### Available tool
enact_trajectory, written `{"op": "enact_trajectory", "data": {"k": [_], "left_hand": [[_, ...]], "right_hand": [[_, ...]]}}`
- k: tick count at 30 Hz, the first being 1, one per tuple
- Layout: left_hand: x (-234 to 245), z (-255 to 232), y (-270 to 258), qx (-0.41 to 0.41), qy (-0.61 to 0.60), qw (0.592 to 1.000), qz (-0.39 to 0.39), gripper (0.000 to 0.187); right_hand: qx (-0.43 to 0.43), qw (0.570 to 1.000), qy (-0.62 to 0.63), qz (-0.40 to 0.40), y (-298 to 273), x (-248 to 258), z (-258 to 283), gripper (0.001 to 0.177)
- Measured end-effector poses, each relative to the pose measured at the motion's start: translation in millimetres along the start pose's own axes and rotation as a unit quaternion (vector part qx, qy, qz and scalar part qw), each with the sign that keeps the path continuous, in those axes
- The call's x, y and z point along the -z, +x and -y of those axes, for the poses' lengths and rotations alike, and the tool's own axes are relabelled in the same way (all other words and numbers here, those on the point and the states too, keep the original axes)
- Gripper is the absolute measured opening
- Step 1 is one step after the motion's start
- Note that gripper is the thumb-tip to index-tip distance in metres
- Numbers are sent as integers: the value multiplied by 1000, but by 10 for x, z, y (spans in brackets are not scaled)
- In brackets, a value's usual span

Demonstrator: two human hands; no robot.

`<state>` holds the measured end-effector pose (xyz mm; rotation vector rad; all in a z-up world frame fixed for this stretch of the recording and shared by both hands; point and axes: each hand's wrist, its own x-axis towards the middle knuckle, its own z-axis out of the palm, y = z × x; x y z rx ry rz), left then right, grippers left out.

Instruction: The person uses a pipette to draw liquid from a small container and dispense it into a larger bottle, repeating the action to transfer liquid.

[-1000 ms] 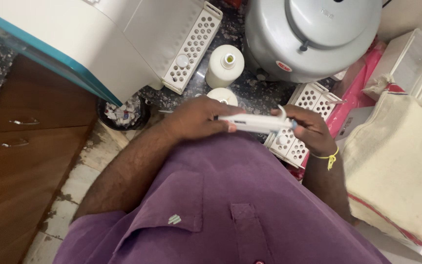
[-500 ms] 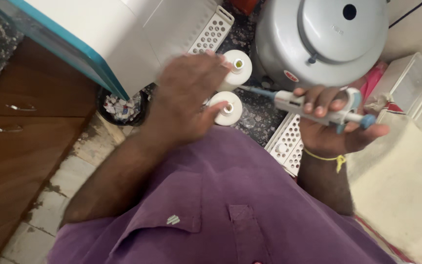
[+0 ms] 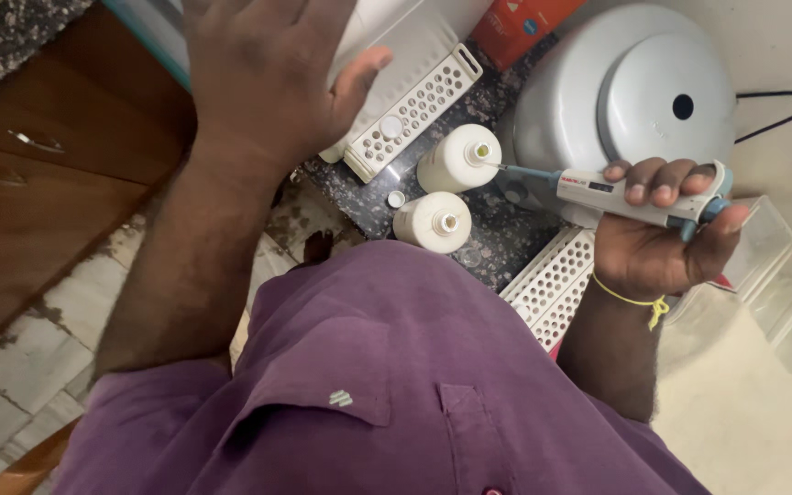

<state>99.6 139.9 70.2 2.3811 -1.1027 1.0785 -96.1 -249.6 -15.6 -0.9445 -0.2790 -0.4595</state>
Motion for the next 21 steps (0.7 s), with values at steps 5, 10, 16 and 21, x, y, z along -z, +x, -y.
{"op": "enact_trajectory", "data": {"k": [5,10,16,21], "left_hand": [[-41,33,-6,-6,10,1000,-15,44],[-16,31,7,9,5,1000,-7,46],[-47,58,4,4,9,1000,-24,47],[-88,91,-32,3,-10,1000,-21,49]], "right_hand": [[-5,999,-29,-37,86,32,-91,43],[-7,998,-39,-43,188,23,-220,42],[-19,998,-50,-36,325,-51,-419,41],[-39,998,-24,-39,391,-24,-482,42]]}}
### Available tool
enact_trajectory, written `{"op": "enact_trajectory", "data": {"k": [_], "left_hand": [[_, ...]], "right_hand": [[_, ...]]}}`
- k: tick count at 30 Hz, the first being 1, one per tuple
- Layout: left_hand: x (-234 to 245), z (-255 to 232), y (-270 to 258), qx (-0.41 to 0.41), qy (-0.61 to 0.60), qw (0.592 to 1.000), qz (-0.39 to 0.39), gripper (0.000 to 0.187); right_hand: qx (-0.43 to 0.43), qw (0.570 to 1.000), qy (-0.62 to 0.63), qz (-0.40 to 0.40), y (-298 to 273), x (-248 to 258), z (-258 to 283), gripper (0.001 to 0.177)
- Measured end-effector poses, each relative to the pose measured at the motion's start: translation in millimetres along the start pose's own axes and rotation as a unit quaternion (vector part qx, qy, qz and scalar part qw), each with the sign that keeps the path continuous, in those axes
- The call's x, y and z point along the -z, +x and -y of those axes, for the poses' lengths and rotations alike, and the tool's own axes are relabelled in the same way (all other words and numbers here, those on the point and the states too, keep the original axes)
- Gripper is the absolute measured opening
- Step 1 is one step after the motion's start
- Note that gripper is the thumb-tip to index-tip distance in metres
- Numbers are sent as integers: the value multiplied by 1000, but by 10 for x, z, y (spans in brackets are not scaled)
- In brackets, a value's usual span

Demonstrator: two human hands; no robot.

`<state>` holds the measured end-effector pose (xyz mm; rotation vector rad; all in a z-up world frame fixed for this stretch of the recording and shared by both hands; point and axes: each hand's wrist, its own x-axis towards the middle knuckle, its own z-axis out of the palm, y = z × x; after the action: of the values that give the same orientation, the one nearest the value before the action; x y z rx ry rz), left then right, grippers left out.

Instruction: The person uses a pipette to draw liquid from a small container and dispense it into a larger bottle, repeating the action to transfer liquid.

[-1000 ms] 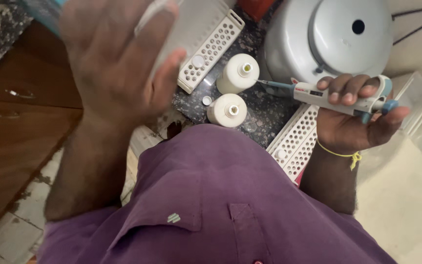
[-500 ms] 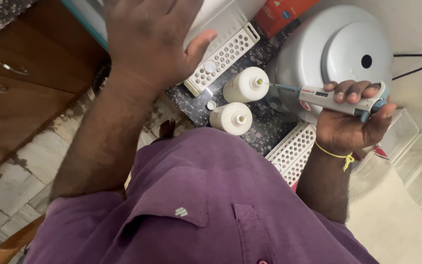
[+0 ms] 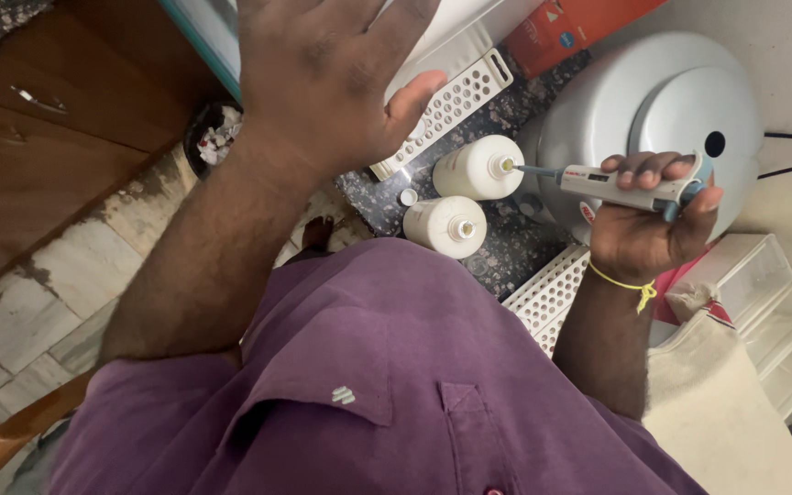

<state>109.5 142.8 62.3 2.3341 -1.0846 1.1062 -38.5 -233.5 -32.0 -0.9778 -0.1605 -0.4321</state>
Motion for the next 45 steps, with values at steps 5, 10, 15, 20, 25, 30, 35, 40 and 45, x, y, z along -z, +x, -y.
{"op": "enact_trajectory", "data": {"k": [5,10,15,20,25,30,35,40,45], "left_hand": [[-16,-6,4,2,-1,1000,-4,49],[-72,16,-5,-2,-27,1000,-10,46],[-36,-6,8,-2,-17,1000,-16,44],[39,-7,42,2,-31,999,-14,45],[-8,-13,9,6,-19,1000,-9,45],[-60,11,-13,-4,-5,1000,-8,43],[-69,11,-15,-7,3,1000,-19,42],[-96,22,-4,-10,-6,1000,-22,39],[-102,23,1,-15,14,999,-34,38]], "right_hand": [[-5,1000,-1,8,48,45,23,43],[-10,1000,-11,11,79,57,4,43],[-34,999,-28,11,167,22,-53,42],[-45,998,-33,42,232,-81,-107,40],[-48,997,-35,41,237,-79,-93,40],[-44,997,-40,38,226,-63,-84,44],[-46,998,-26,41,223,11,-113,49],[-26,999,-34,30,212,129,-153,60],[-18,999,-21,16,206,183,-159,67]]}}
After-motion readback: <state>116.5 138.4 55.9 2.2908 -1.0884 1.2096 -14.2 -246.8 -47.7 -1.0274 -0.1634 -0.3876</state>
